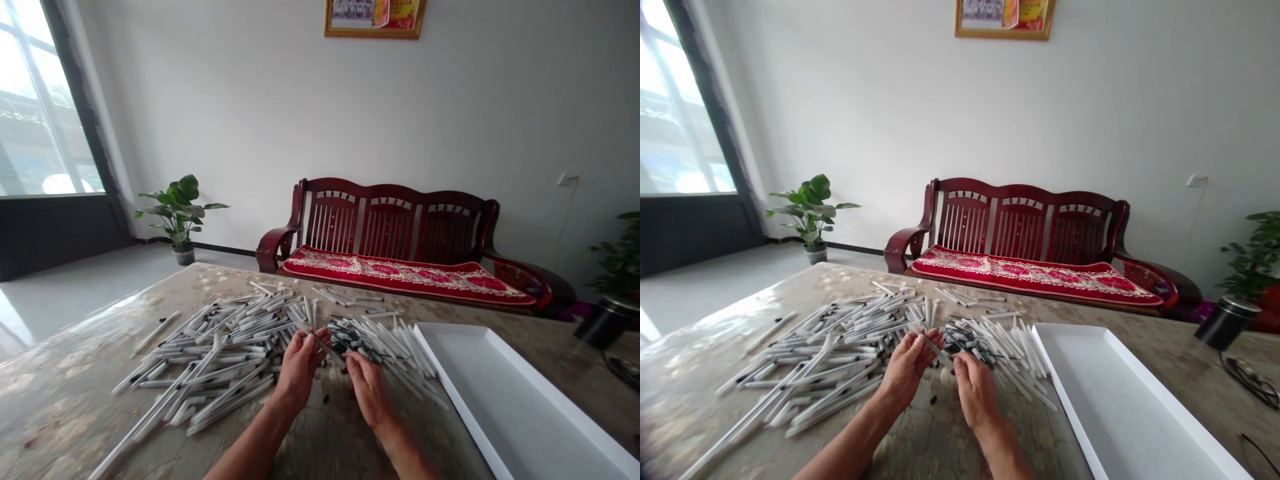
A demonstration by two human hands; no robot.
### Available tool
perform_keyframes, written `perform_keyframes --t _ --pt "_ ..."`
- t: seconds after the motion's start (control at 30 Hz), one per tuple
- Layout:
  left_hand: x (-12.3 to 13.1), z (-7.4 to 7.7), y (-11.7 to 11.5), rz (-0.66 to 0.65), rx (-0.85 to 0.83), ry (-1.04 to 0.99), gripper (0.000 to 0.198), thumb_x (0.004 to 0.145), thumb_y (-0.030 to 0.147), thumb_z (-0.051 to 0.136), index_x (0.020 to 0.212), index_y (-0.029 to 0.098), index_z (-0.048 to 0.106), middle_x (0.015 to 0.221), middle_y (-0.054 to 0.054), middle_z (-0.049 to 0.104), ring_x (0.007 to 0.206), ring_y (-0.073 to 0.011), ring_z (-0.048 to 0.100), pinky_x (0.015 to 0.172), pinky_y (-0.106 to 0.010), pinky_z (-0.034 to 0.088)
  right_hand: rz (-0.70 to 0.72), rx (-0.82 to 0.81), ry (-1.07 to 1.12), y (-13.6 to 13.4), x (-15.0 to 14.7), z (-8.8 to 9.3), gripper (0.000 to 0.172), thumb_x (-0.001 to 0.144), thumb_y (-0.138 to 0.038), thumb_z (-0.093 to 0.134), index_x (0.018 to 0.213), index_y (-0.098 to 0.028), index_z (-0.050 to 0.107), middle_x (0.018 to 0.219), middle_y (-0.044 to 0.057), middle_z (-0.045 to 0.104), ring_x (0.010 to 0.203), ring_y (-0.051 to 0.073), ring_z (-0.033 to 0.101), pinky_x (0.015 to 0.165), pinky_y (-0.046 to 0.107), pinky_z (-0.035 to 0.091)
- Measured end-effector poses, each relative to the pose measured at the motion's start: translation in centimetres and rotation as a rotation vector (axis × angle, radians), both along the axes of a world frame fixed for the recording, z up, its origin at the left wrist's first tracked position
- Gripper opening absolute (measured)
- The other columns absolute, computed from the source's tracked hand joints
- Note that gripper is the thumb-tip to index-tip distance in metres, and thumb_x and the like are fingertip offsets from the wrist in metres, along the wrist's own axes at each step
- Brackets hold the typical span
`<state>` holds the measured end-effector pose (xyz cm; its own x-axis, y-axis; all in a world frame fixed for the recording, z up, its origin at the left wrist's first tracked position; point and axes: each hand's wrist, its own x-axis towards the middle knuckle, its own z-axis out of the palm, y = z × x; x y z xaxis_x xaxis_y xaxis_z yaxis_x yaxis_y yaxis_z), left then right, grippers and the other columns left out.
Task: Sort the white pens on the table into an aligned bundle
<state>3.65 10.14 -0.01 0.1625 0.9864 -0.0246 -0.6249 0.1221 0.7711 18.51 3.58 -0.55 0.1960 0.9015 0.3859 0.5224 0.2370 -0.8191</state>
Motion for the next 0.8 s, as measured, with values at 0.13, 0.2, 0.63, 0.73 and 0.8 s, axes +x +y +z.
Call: perform_keyframes --t 0.13,0.2,0.63,0.73,0.8 --pt "0.2 -0.3 -0.1 -0.018 -0.057 -0.039 0.029 0.078 0.034 0.074 0.09 0.019 0.053 0.11 -0.013 0.075 0.103 -0.0235 0.072 0.098 -0.042 0.054 0.052 -0.092 0.034 0.0 -0.1 -0.2 0.046 0.096 -0.052 0.044 0.068 -0.023 0.066 0.058 0.001 0.066 0.052 0.017 0.061 0.049 0.025 0.041" --pt "0.2 -0.4 -0.3 -0.031 -0.061 -0.026 0.03 0.077 0.035 0.075 0.09 0.019 0.053 0.109 -0.013 0.075 0.101 -0.0237 0.073 0.096 -0.041 0.056 0.048 -0.127 0.074 0.3 0.0 -0.7 0.044 0.093 -0.052 0.047 0.066 -0.023 0.064 0.054 0.001 0.064 0.048 0.017 0.059 0.047 0.024 0.041" --pt "0.0 -0.1 0.1 0.163 -0.189 0.003 0.018 0.087 0.023 0.068 0.08 0.018 0.052 0.084 -0.005 0.076 0.078 -0.0171 0.076 0.071 -0.028 0.062 -0.159 0.048 0.0 1.0 1.7 -1.8 0.028 0.089 -0.045 0.057 0.087 -0.021 0.072 0.076 0.007 0.075 0.069 0.022 0.07 0.063 0.027 0.053" --pt "-0.4 0.5 0.3 0.174 -0.253 -0.047 0.016 0.093 0.013 0.057 0.079 0.016 0.052 0.084 -0.006 0.076 0.075 -0.0146 0.075 0.068 -0.025 0.062 -0.222 0.125 -0.066 1.2 2.7 -1.8 0.026 0.088 -0.042 0.059 0.094 -0.021 0.072 0.086 0.008 0.076 0.078 0.023 0.072 0.072 0.03 0.055" --pt "-0.3 0.7 0.1 0.164 -0.296 -0.076 0.017 0.095 0.009 0.053 0.079 0.015 0.054 0.085 -0.007 0.076 0.074 -0.0141 0.075 0.067 -0.024 0.062 -0.226 0.184 -0.107 1.2 2.9 -1.7 0.026 0.088 -0.04 0.06 0.101 -0.02 0.071 0.095 0.009 0.076 0.086 0.024 0.071 0.078 0.033 0.056"
